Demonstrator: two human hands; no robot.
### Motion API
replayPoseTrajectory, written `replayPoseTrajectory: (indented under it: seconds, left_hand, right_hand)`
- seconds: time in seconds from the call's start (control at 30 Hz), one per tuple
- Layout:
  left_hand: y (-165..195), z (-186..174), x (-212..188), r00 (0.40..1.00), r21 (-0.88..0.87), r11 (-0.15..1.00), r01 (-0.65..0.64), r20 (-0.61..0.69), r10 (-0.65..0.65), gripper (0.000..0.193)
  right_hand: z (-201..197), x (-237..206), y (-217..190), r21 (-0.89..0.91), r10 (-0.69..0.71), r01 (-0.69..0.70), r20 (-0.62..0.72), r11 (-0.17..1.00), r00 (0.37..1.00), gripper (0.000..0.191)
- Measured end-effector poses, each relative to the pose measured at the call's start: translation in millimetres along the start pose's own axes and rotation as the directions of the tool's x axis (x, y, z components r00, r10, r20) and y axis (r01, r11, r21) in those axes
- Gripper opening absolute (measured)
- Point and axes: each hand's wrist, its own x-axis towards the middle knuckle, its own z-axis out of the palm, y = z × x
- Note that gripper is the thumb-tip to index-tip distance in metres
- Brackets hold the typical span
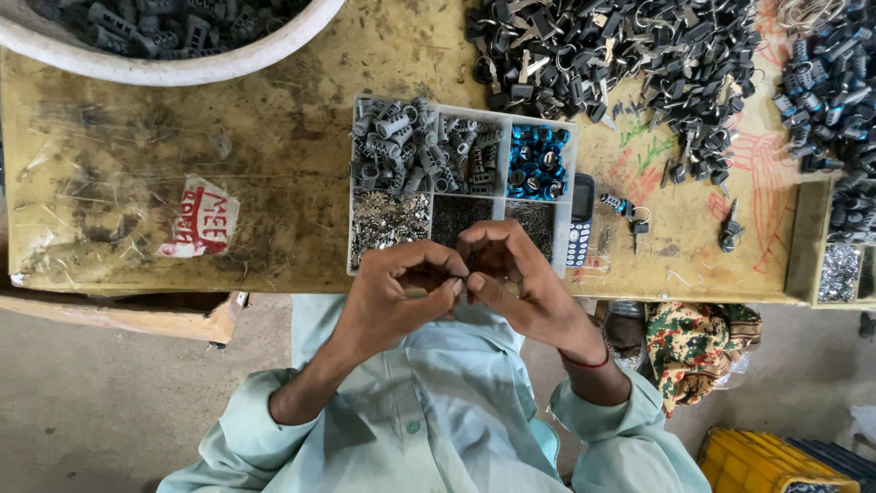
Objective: The person sits at a workbench assembling small plastic connector parts. They pick a gray ribbed body and a blue insert from a compartment tray, press the insert into the body by hand, and place the finished assembly back into the tray, repeating this cycle throughout the episode.
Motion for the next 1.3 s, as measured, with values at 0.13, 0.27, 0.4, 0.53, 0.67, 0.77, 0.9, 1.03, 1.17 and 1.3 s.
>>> replayPoseTrajectory:
  seconds: [0.13,0.27,0.4,0.53,0.67,0.77,0.9,1.03,1.17,1.3]
  left_hand:
    - [0.1,2.5,2.0,0.998,-0.097,0.993,0.061,0.0,-0.062,0.012]
    - [2.4,4.4,3.3,0.999,0.102,0.995,-0.019,-0.034,0.023,0.011]
    - [2.0,1.2,5.1,0.998,0.193,0.979,-0.069,0.004,0.07,0.011]
    - [-4.8,-0.2,16.0,0.999,0.129,0.991,-0.046,0.007,0.046,0.012]
    - [-10.0,0.1,20.7,1.0,0.124,0.992,-0.028,-0.001,0.029,0.012]
    - [-8.9,-1.6,19.0,0.998,0.164,0.985,-0.056,0.011,0.055,0.012]
    - [-3.1,-1.5,16.3,0.997,0.262,0.962,-0.072,-0.012,0.078,0.011]
    - [0.3,2.0,14.4,0.971,0.401,0.889,-0.221,0.004,0.239,0.01]
    - [-3.2,7.3,13.5,0.967,0.381,0.895,-0.231,-0.011,0.254,0.009]
    - [-12.1,17.8,14.0,0.995,0.055,0.997,-0.054,-0.076,0.058,0.011]
  right_hand:
    - [3.9,-0.7,8.5,0.005,-0.015,0.015,-0.064,1.0,0.998,0.038]
    - [3.9,1.6,2.2,-0.037,-0.035,0.032,-0.089,0.999,0.995,0.035]
    - [-20.4,-0.5,-17.8,-0.713,-0.049,-0.124,-0.217,0.69,0.975,0.02]
    - [-36.8,1.7,-20.0,-0.973,0.069,-0.192,-0.184,0.127,0.981,0.017]
    - [-34.9,1.8,-12.9,-0.929,-0.112,-0.169,-0.216,0.33,0.97,0.01]
    - [-33.2,1.5,-8.1,-0.887,-0.188,-0.192,-0.292,0.42,0.938,0.011]
    - [-37.0,-3.1,2.7,-0.795,-0.252,-0.163,-0.369,0.584,0.894,0.012]
    - [-42.9,-10.6,13.5,-0.679,-0.201,-0.244,-0.506,0.693,0.839,0.013]
    - [-34.4,-13.8,11.2,-0.289,-0.053,-0.132,-0.554,0.948,0.831,0.01]
    - [7.4,-8.6,12.0,-0.429,-0.277,0.063,-0.458,0.901,0.845,0.015]
